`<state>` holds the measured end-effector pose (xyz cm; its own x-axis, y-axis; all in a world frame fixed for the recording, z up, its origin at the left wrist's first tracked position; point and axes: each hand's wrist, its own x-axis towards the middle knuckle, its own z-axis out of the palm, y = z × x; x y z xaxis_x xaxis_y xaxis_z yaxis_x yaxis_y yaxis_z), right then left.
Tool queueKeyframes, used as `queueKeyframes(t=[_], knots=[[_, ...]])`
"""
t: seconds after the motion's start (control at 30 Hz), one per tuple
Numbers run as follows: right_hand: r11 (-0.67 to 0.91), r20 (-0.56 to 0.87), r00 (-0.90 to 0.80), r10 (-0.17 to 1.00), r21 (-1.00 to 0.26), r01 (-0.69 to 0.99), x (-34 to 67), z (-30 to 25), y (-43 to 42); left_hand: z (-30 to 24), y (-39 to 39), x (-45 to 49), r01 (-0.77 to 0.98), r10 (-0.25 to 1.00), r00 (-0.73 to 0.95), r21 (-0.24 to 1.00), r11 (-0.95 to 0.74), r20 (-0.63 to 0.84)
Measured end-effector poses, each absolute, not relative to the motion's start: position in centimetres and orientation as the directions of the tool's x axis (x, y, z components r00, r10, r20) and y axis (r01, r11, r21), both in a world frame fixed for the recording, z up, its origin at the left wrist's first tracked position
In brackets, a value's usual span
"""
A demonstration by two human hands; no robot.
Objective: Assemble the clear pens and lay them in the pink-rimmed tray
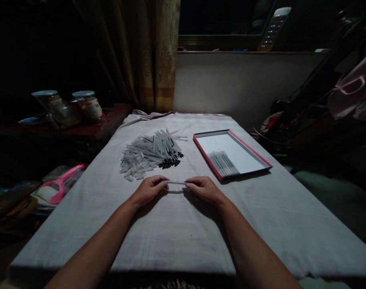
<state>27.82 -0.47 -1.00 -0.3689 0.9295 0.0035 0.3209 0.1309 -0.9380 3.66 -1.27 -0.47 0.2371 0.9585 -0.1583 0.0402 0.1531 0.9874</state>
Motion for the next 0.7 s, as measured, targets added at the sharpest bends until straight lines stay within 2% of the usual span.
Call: queueKeyframes(t=[0.1,0.23,0.7], knots=[[0.228,0.072,-0.384,0.92,-0.897,0.379,27.83,-1.19,-0.37,-0.97,-1.06,3.61,0.04,0.954,0.251,0.986,0.162,-0.167],[0.283,0.117,-0.388,0.914,-0.869,0.405,27.56,-1.27,-0.34,-1.32,-0.99,3.53,0.035,0.947,0.271,0.985,0.171,-0.174],[0.338,0.156,-0.403,0.902,-0.836,0.432,26.89,-0.94,-0.68,-0.75,-0.89,3.55,0.083,0.937,0.301,0.984,0.161,-0.178]])
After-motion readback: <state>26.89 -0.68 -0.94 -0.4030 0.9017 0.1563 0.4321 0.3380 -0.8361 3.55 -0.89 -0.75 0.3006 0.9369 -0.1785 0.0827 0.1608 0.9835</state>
